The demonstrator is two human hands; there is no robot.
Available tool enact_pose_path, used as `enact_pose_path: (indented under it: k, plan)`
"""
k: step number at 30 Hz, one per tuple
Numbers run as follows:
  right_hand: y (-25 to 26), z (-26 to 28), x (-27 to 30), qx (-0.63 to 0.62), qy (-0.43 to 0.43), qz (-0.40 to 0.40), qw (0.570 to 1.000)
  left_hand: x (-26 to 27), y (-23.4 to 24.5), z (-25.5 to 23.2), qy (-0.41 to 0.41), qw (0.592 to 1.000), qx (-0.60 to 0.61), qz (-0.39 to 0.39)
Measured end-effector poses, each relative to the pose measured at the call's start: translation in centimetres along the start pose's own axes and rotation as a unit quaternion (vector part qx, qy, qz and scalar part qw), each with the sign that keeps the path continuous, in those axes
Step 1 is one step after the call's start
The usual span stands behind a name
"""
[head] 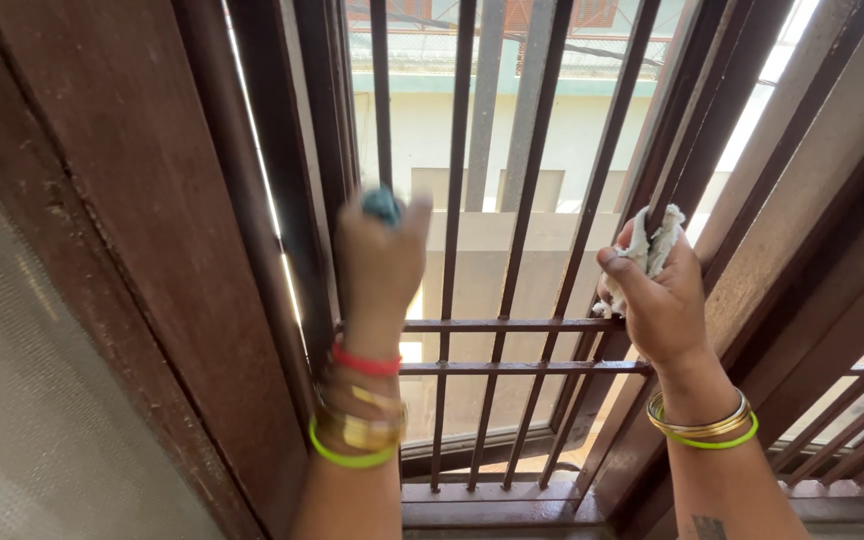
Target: The person wipes the vertical and horizontal bars of a metal window grille using two cloths, one blue and one white. They move methodically along the bars, cleaning both sides of each bar and the frame.
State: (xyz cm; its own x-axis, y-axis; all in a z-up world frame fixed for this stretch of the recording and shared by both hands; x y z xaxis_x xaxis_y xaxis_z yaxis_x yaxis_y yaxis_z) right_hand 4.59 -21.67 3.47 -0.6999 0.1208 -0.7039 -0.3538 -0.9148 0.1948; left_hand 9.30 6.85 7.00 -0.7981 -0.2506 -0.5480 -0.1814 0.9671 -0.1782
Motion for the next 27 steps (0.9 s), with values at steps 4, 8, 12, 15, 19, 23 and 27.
enact_pose_path:
  k: [4,8,12,15,19,23,27]
  plan:
    - [0.1,0.5,0.1,0.021,-0.012,0.000,1.000,2.9,1.5,1.2,0.044,0.985,-0.164,0.028]
    - [-0.2,0.9,0.1,0.024,-0.012,-0.009,1.000,3.8,1.8,1.1,0.060,0.968,-0.231,0.072]
    - [-0.5,1.1,0.4,0.070,-0.006,-0.027,0.997,6.5,1.8,0.1,-0.146,0.919,-0.366,0.017]
    - [-1.0,1.6,0.9,0.141,-0.002,-0.070,0.987,7.3,2.0,0.2,-0.206,0.893,-0.401,0.004]
    - [-2.5,2.7,1.4,0.297,-0.015,-0.142,0.944,7.6,2.5,0.3,-0.201,0.896,-0.397,0.002]
    - [-3.4,3.8,2.1,0.336,-0.038,-0.162,0.927,7.6,2.6,-0.2,-0.215,0.893,-0.394,-0.005]
    - [-3.5,3.8,2.6,0.419,-0.020,-0.176,0.890,7.7,2.8,-0.4,-0.240,0.886,-0.398,-0.003]
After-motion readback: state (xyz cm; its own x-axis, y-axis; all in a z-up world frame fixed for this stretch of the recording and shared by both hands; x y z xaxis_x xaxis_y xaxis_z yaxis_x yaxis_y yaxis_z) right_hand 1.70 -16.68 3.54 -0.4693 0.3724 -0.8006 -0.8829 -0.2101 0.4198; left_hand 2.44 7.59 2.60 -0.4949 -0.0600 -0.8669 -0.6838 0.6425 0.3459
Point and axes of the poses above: each hand's wrist, its own x-axis away from the middle knuckle, its own y-axis out of the back of the hand, z = x × y, the point moved 5 cm from there along -x, towards the middle knuckle, and after that the axes turned 12 degrees about x, right-handed, at the moved point
